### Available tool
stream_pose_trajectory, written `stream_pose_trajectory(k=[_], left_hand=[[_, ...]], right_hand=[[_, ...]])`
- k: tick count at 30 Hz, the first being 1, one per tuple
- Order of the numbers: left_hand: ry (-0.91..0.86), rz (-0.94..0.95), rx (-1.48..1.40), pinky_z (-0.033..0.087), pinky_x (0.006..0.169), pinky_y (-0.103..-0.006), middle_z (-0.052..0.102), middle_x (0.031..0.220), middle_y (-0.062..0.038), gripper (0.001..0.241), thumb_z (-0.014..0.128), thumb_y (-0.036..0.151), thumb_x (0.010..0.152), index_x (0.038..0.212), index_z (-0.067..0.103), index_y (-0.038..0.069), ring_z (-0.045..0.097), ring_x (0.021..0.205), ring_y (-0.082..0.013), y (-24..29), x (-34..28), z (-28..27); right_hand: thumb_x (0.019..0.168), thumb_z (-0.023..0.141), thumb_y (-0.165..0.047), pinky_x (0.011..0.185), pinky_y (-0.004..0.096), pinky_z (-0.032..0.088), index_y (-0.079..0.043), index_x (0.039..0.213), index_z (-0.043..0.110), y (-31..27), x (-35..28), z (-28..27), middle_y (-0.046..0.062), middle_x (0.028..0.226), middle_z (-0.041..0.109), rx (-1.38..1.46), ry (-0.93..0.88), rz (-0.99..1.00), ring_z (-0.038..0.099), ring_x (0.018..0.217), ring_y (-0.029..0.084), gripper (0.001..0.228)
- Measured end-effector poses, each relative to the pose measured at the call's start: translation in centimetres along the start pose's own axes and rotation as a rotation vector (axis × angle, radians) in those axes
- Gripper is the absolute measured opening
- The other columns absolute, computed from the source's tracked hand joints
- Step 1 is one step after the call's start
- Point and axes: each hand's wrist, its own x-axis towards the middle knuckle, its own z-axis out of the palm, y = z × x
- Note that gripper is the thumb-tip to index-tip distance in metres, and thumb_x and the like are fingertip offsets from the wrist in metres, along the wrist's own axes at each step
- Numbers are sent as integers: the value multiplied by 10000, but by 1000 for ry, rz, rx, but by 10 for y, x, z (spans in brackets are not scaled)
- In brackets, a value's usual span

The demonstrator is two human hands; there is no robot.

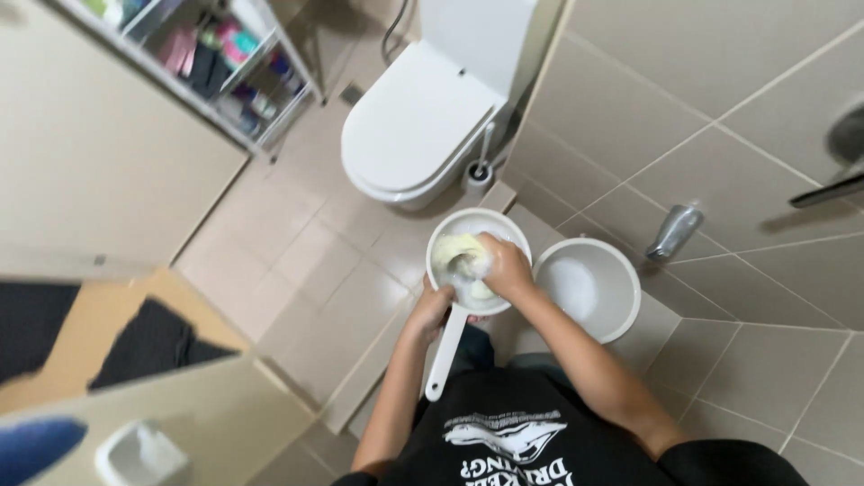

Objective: Cleaning a bathroom wall with a sponge and soapy water.

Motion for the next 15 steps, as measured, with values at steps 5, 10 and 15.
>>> stream_pose_trajectory(k=[5, 10, 15], left_hand=[[-109, -205, -15, 662, 545, -454, 553, 1222, -333, 872, 416, -66, 760, 1527, 64, 150, 742, 753, -433, 28, 0, 34], [-196, -238, -2, 666, 555, -447, 574, 1193, -417, 824, 395, -43, 784, 1524, 67, 115, 737, 727, -464, 19, 24, 51], [-196, -196, 118, 669, 562, -459, 561, 1214, -316, 788, 419, -30, 804, 1508, 107, 137, 740, 760, -429, 18, 42, 68]], right_hand=[[940, 751, -329, 780, 452, 568, -86, 1007, 783, -12, 6, -39, 179, 899, 754, 328, 297, 415, 760, 853, 344, 254], [842, 802, -182, 925, 463, 520, -61, 1093, 741, 25, -3, -52, 166, 1185, 664, 59, 412, -49, 635, 1084, 375, 286], [757, 751, -18, 1061, 471, 462, -49, 1306, 624, 7, -17, -81, 172, 1293, 572, 33, 188, -74, 549, 1241, 391, 564]])
